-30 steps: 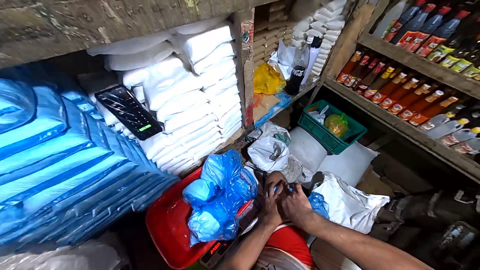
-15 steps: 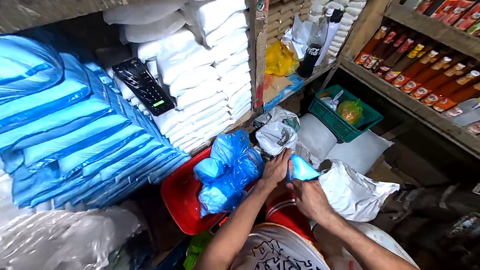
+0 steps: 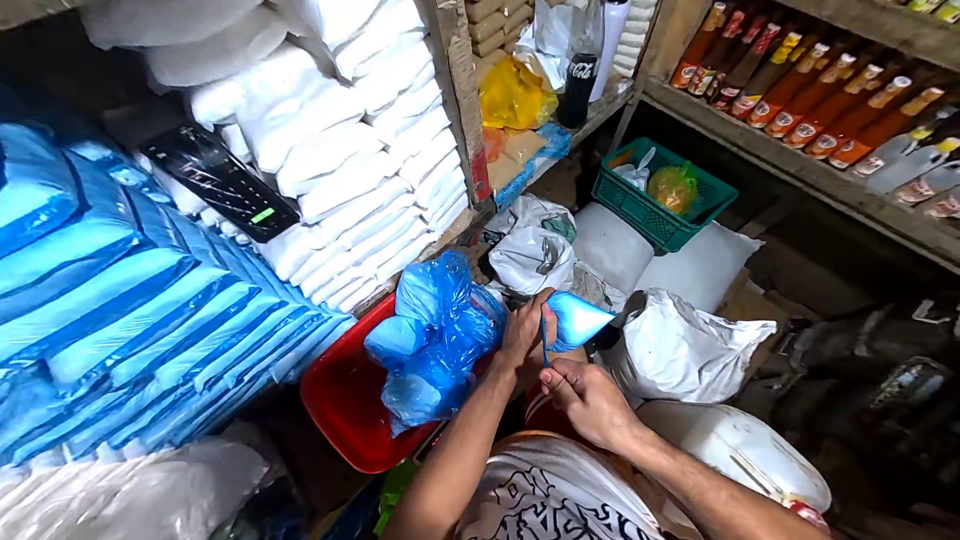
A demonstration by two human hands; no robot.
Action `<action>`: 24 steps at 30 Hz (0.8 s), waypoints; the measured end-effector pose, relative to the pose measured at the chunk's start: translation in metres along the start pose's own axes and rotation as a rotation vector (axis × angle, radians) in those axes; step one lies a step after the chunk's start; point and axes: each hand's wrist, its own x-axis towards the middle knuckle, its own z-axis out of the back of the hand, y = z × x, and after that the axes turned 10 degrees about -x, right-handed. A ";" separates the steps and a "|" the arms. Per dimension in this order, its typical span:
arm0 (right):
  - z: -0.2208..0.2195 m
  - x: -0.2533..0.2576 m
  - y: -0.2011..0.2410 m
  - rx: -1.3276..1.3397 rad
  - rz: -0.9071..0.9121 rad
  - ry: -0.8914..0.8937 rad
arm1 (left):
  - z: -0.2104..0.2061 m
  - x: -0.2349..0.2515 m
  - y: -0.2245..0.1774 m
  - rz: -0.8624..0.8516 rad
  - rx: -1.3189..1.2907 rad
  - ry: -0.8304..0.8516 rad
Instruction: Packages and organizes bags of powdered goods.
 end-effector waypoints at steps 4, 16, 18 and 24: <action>0.018 0.008 0.003 0.311 0.040 -0.021 | 0.006 -0.003 -0.021 0.077 -0.217 0.029; 0.131 0.024 -0.018 0.493 0.195 -0.001 | 0.131 0.007 -0.085 -0.278 -0.576 0.326; 0.138 0.013 -0.031 0.377 0.344 0.010 | 0.152 0.003 -0.104 -0.429 -0.341 0.376; 0.103 0.051 -0.065 0.674 0.621 -0.212 | 0.150 -0.002 -0.168 -0.479 -0.484 0.253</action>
